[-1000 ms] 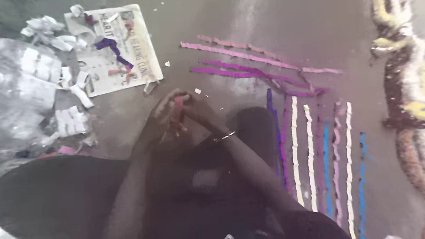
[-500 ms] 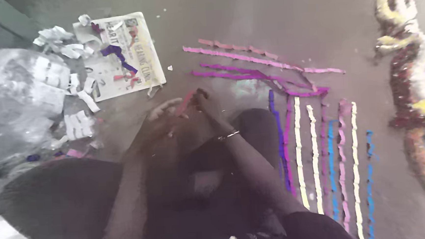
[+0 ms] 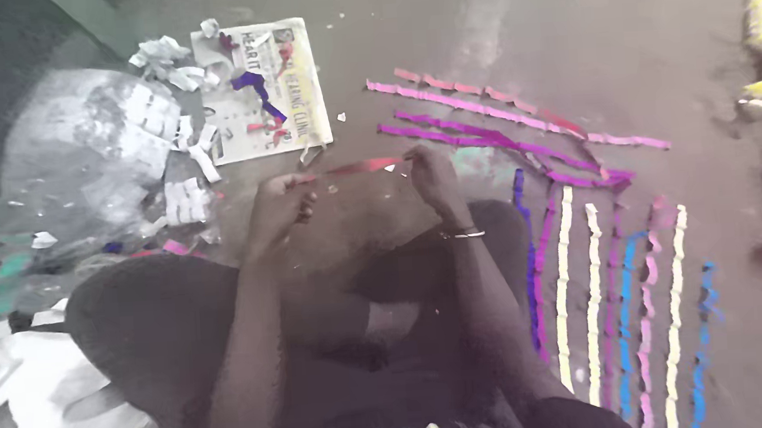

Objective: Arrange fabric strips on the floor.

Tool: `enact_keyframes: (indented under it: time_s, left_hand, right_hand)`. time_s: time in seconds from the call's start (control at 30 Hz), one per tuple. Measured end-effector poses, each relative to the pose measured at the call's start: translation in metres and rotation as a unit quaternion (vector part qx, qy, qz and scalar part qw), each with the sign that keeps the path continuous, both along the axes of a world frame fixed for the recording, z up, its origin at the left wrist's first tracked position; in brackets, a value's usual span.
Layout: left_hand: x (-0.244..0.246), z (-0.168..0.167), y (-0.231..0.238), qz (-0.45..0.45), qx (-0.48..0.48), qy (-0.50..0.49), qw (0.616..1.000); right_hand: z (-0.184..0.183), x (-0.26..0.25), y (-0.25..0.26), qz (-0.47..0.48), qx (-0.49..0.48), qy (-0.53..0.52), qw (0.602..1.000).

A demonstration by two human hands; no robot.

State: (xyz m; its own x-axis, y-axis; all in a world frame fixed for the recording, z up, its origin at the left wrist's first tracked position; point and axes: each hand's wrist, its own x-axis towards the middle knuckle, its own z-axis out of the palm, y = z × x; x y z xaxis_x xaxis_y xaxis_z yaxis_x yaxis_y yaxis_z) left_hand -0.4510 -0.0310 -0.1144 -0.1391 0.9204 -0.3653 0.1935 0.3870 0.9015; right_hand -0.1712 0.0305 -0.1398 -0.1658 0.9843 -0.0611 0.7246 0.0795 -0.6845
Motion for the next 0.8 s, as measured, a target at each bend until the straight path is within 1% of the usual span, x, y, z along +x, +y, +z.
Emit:
enact_keyframes:
  time_s: [0.1, 0.23, 0.3, 0.33, 0.4, 0.43, 0.47, 0.5, 0.53, 0.6, 0.63, 0.7, 0.73, 0.77, 0.8]
  left_hand:
    - [-0.008, 0.004, 0.001, -0.015, -0.001, 0.003, 1.000]
    - [-0.024, 0.010, 0.002, -0.095, 0.003, -0.055, 0.994]
    - [-0.024, 0.012, 0.000, -0.088, 0.002, -0.052, 0.995]
    - [-0.021, 0.011, -0.001, -0.082, 0.010, -0.028, 0.996]
    - [-0.009, 0.001, 0.000, -0.101, 0.072, 0.054, 0.991]
    - [0.001, -0.002, -0.001, -0.126, 0.100, 0.087, 0.983]
    - [0.014, -0.001, -0.004, -0.161, 0.106, 0.104, 0.976]
    - [0.027, 0.001, -0.008, -0.192, 0.098, 0.099, 0.971]
    - [0.039, -0.001, -0.007, -0.209, 0.087, 0.081, 0.971]
    - [0.052, -0.027, 0.003, -0.204, 0.096, 0.040, 0.973]
    - [0.053, -0.037, 0.006, -0.196, 0.108, 0.020, 0.974]
    - [0.049, -0.033, 0.007, -0.200, 0.087, -0.013, 0.976]
    - [0.045, -0.028, 0.006, -0.192, 0.075, -0.045, 0.977]
    - [0.041, -0.023, 0.006, -0.182, 0.065, -0.087, 0.977]
    - [0.038, -0.019, 0.005, -0.171, 0.049, -0.128, 0.976]
  right_hand:
    - [0.001, 0.009, 0.002, -0.027, -0.001, -0.016, 0.999]
    - [0.000, 0.015, 0.006, -0.046, -0.010, -0.032, 0.998]
    - [-0.003, 0.013, 0.006, -0.035, -0.015, -0.040, 0.998]
    - [-0.005, 0.012, 0.006, -0.014, -0.003, -0.042, 0.999]
    - [-0.010, 0.005, 0.004, 0.058, 0.050, -0.043, 0.996]
    - [-0.009, -0.001, 0.000, 0.097, 0.071, -0.028, 0.992]
    - [-0.002, -0.011, -0.007, 0.134, 0.069, 0.003, 0.989]
    - [0.004, -0.020, -0.014, 0.164, 0.071, 0.026, 0.984]
    - [0.007, -0.029, -0.019, 0.181, 0.068, 0.047, 0.980]
    - [0.006, -0.039, -0.024, 0.191, 0.052, 0.056, 0.979]
    - [0.004, -0.041, -0.026, 0.192, 0.062, 0.051, 0.978]
    - [0.002, -0.041, -0.028, 0.182, 0.118, 0.052, 0.975]
    - [-0.001, -0.039, -0.027, 0.174, 0.144, 0.066, 0.972]
    - [-0.002, -0.037, -0.026, 0.166, 0.157, 0.093, 0.969]
    - [-0.001, -0.034, -0.025, 0.161, 0.138, 0.125, 0.969]
